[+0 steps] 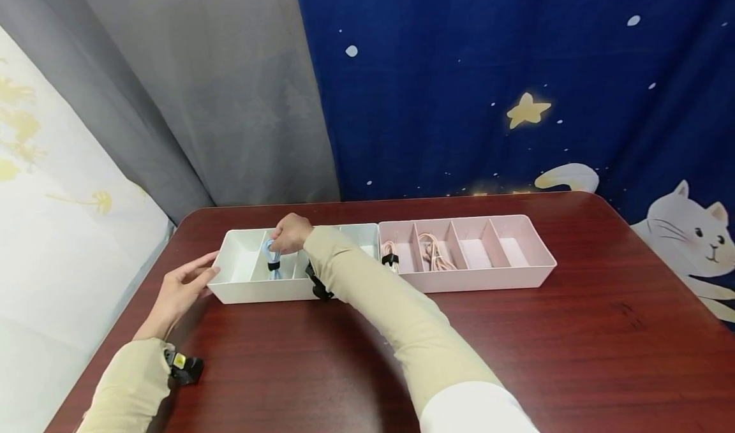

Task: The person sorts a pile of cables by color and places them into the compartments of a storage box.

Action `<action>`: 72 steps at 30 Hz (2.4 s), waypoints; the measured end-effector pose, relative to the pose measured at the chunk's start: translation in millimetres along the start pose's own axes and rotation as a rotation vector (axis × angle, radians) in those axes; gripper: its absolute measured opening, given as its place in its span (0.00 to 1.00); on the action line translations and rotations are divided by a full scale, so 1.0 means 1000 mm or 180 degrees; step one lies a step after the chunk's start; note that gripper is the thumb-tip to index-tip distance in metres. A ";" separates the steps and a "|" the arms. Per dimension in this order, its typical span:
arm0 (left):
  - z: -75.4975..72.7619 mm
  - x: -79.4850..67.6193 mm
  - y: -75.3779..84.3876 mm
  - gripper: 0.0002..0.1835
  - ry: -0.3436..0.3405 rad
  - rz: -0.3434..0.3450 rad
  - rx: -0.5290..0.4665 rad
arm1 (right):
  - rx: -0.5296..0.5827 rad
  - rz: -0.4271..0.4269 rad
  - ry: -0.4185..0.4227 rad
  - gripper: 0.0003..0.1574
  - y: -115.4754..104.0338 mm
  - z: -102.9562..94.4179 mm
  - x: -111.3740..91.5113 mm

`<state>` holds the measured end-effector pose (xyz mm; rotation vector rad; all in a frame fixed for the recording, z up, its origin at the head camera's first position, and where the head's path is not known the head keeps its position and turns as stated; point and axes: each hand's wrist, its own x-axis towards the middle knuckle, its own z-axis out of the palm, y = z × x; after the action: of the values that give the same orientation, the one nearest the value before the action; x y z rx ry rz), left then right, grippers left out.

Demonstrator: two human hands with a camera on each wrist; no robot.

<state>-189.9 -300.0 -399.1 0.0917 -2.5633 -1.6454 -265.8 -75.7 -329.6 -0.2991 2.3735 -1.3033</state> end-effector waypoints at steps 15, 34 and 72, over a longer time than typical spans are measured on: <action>0.000 0.001 0.002 0.28 0.0017 0.0016 -0.0036 | -0.0112 -0.0074 0.0016 0.07 -0.001 0.000 -0.001; 0.001 0.000 0.001 0.28 0.0011 0.0001 -0.0010 | -0.0351 -0.0194 -0.0029 0.10 0.003 0.000 -0.001; 0.001 -0.001 -0.001 0.28 0.0050 -0.0024 -0.0032 | -0.0155 -0.0322 -0.0124 0.13 0.005 0.001 -0.009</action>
<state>-189.4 -299.1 -400.7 0.1132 -2.5460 -1.6531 -256.9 -69.9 -332.2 -0.4603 2.3876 -1.2735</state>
